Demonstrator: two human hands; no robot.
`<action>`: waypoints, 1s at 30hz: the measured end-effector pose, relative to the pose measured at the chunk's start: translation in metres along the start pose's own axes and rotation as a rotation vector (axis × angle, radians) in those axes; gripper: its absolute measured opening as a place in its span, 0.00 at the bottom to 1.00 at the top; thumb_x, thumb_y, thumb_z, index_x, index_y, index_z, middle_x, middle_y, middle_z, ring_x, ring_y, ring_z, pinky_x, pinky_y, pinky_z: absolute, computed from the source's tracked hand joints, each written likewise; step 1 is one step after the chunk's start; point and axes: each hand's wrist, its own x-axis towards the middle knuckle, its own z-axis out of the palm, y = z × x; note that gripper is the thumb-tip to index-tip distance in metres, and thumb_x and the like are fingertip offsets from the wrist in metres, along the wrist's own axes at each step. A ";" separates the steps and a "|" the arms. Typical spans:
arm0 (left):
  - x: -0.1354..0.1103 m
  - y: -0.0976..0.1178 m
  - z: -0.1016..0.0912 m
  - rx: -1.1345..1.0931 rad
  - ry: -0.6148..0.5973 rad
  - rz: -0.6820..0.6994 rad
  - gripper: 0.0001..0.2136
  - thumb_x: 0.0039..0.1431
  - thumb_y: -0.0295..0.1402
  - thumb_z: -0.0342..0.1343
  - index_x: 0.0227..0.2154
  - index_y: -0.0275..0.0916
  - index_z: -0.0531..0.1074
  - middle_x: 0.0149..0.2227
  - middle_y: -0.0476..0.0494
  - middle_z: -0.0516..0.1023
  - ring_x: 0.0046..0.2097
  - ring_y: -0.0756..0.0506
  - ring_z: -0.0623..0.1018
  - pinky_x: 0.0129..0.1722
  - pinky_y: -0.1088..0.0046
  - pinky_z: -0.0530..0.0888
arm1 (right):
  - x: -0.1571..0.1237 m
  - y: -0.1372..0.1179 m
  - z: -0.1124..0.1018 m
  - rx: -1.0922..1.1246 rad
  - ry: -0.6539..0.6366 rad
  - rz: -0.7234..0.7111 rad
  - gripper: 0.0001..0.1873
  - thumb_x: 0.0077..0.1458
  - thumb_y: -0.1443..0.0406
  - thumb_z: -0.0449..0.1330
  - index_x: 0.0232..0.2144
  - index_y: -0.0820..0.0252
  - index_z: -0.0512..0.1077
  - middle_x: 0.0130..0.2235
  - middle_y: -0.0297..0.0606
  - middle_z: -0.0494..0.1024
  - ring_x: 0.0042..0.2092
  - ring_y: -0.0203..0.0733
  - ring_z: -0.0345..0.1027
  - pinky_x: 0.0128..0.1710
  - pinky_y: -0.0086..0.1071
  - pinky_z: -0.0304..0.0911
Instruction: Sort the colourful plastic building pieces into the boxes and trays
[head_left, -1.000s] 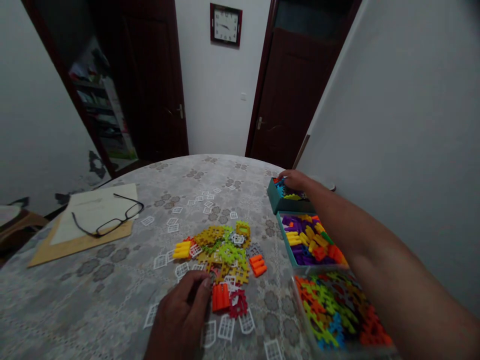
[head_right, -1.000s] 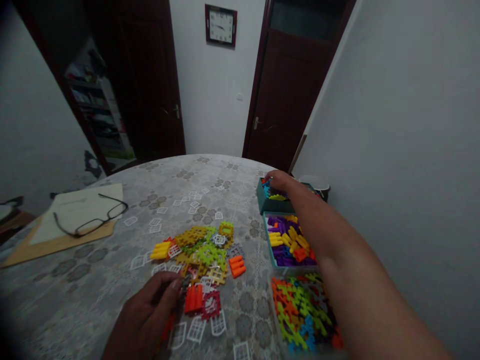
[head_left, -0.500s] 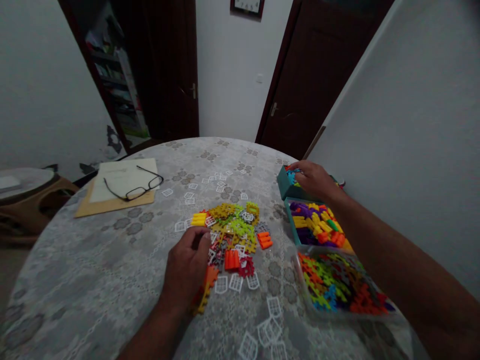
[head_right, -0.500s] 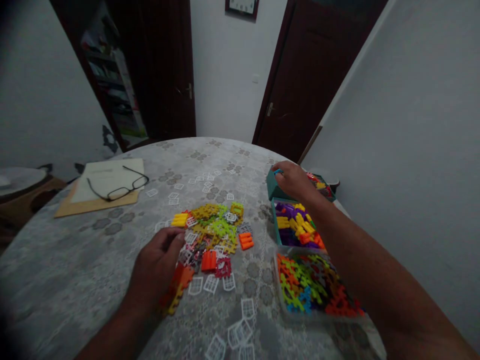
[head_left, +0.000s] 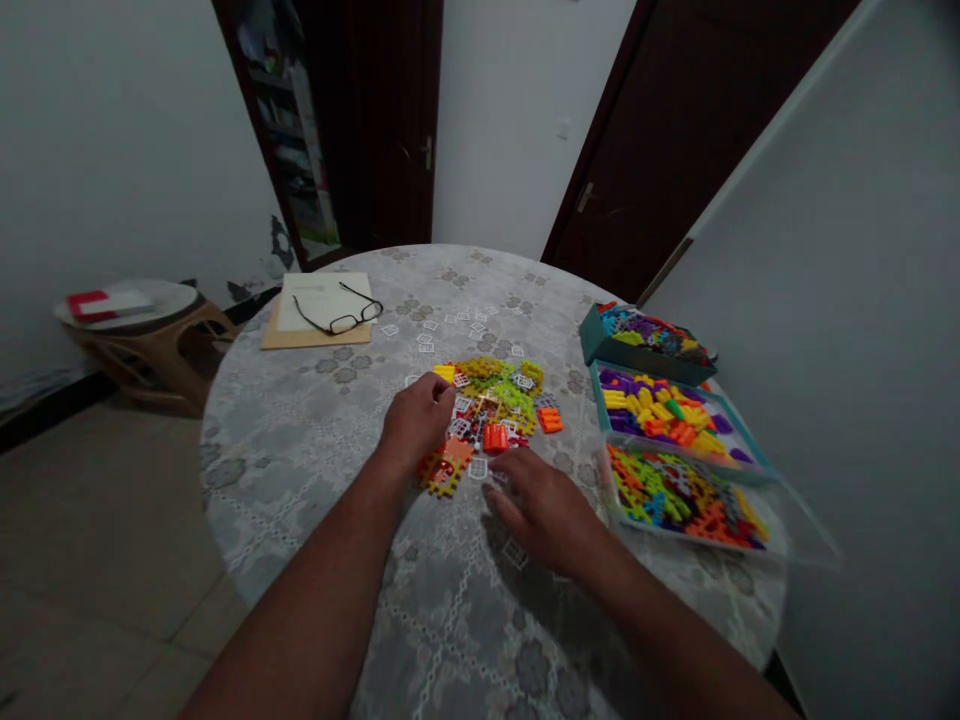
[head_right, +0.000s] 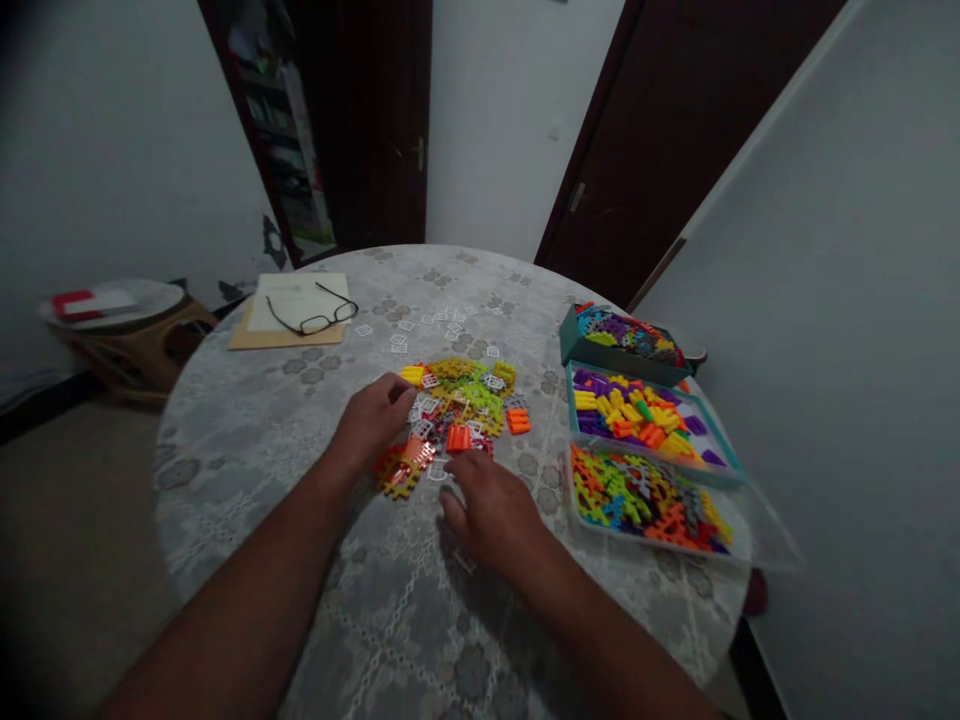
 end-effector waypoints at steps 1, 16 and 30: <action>0.000 -0.001 0.000 0.021 -0.012 0.016 0.10 0.70 0.38 0.54 0.38 0.41 0.80 0.38 0.42 0.85 0.39 0.42 0.79 0.41 0.67 0.70 | 0.003 -0.007 0.005 -0.011 -0.010 -0.044 0.20 0.71 0.62 0.59 0.63 0.53 0.73 0.66 0.48 0.75 0.62 0.54 0.74 0.60 0.47 0.71; 0.001 -0.007 0.003 0.035 -0.147 0.122 0.10 0.69 0.35 0.55 0.36 0.41 0.80 0.37 0.41 0.84 0.39 0.41 0.80 0.42 0.67 0.71 | 0.023 -0.030 0.048 -0.253 -0.039 -0.027 0.16 0.66 0.64 0.62 0.55 0.54 0.72 0.54 0.46 0.75 0.48 0.49 0.74 0.43 0.37 0.71; -0.016 0.010 -0.015 0.032 -0.358 0.163 0.09 0.68 0.40 0.56 0.39 0.43 0.78 0.41 0.41 0.84 0.41 0.41 0.80 0.42 0.65 0.72 | 0.017 0.040 0.043 0.537 0.332 0.151 0.09 0.67 0.61 0.57 0.45 0.54 0.75 0.36 0.31 0.80 0.38 0.41 0.72 0.39 0.32 0.61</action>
